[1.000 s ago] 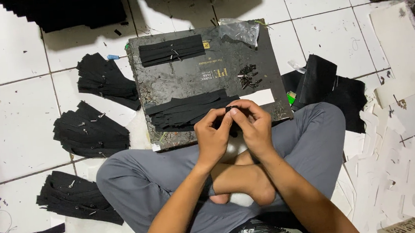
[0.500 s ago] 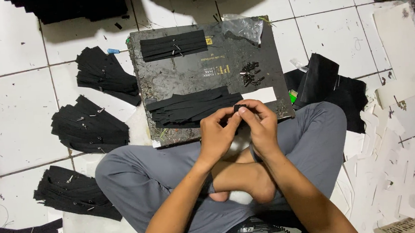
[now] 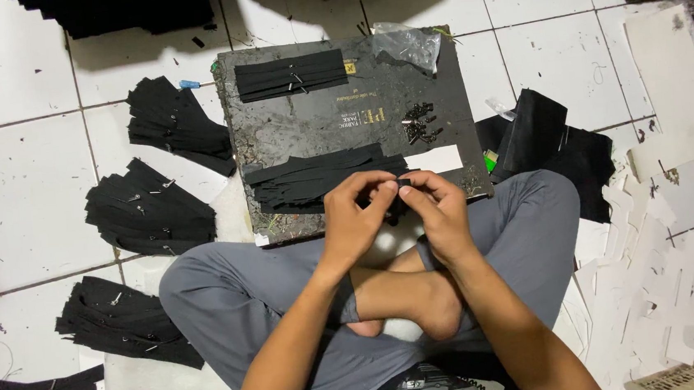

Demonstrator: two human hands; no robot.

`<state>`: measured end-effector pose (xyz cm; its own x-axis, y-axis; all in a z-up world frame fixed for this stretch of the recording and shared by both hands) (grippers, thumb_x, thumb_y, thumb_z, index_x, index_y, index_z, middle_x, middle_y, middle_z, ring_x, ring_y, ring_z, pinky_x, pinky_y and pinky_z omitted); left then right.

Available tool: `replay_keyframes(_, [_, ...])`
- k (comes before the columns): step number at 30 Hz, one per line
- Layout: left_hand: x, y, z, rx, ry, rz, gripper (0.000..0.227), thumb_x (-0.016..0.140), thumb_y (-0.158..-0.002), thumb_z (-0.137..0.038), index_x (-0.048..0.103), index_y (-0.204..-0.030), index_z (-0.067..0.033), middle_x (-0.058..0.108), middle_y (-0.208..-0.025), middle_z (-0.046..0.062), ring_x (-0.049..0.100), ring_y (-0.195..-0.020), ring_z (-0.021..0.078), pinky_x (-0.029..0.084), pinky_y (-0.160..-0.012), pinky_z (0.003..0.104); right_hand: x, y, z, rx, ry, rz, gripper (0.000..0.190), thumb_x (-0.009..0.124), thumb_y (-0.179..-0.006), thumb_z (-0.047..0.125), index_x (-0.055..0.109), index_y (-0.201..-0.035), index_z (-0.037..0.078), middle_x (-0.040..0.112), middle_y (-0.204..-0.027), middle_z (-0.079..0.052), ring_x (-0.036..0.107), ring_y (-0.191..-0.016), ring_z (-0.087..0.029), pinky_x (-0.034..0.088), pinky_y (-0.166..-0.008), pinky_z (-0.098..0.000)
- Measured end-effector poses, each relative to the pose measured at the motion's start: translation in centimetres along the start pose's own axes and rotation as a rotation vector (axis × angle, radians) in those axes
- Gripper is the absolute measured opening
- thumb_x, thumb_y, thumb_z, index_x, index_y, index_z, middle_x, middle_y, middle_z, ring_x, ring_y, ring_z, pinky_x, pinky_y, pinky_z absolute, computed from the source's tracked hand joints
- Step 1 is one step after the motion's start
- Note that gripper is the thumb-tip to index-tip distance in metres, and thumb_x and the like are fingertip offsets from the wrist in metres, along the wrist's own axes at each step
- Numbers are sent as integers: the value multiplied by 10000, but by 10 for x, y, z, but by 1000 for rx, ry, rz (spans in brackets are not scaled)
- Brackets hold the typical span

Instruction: The person sits cross-legged on the floor and assembles small black fabric pieces, folding and pressing each piece by hand and attaching it to a metal clip, placing finished pieces on a board with a stack of completed fabric pieces.

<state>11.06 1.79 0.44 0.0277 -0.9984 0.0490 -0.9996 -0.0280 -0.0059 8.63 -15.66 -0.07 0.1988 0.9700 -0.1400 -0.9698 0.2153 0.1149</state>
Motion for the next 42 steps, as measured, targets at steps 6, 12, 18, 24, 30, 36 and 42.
replay_keyframes(6, [-11, -1, 3, -11, 6, -71, 55, 762, -870, -128, 811, -850, -144, 732, -707, 35, 681, -682, 124, 544, -653, 285, -3, -7, -26, 53, 84, 137, 114, 762, -872, 113, 767, -960, 39, 698, -802, -41, 633, -749, -72, 533, -700, -227])
replay_keyframes(12, [-24, 0, 36, -274, 93, -181, 78, 750, -879, -160, 822, -877, -130, 746, -706, 33, 599, -713, 72, 541, -656, 298, 19, 2, -13, 119, -80, 220, 308, 751, -878, 114, 711, -1144, -35, 730, -841, -151, 734, -724, -182, 605, -696, -331])
replay_keyframes(18, [-17, -6, 42, -238, 138, -128, 167, 801, -876, -229, 829, -975, -97, 772, -777, 97, 624, -772, 98, 561, -658, 320, 13, 0, -21, 108, -45, 230, 235, 718, -920, 80, 707, -1111, -55, 711, -730, -140, 719, -617, -157, 595, -610, -276])
replay_keyframes(24, [-15, -4, 51, -247, 134, -147, 155, 828, -848, -187, 815, -958, -78, 748, -733, 80, 632, -730, 97, 552, -609, 293, 14, -1, -21, 117, -76, 225, 293, 730, -917, 101, 678, -1151, -65, 722, -762, -166, 724, -618, -172, 615, -601, -302])
replay_keyframes(30, [-20, -5, 51, -257, 161, -178, 150, 813, -878, -185, 813, -963, -61, 768, -736, 97, 674, -691, 111, 575, -615, 306, 15, -3, -17, 117, 10, 197, 191, 703, -942, 115, 709, -1029, -55, 689, -612, -183, 698, -507, -195, 571, -503, -274])
replay_keyframes(36, [-14, -5, 56, -252, 203, -134, 129, 799, -895, -167, 810, -960, -56, 770, -714, 112, 724, -656, 140, 587, -611, 303, 16, -5, -12, 152, -48, 175, 150, 661, -931, 88, 696, -991, -45, 689, -608, -195, 707, -514, -202, 581, -506, -291])
replay_keyframes(42, [-16, -2, 40, -229, 214, -132, 51, 836, -852, -142, 823, -846, -93, 742, -665, 47, 604, -702, 51, 538, -601, 264, 18, -4, -3, 117, -28, 176, 247, 682, -950, 180, 700, -1064, -39, 687, -607, -201, 719, -533, -235, 582, -532, -295])
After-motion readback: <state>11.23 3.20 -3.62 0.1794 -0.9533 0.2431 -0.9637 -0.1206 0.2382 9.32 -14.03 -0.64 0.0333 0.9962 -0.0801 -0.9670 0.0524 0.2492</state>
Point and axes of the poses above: each hand's wrist, its own y-axis away from the middle knuckle, its own x-axis out of the palm, z = x × y, the point moved 10 cm from there along -y, towards the middle knuckle
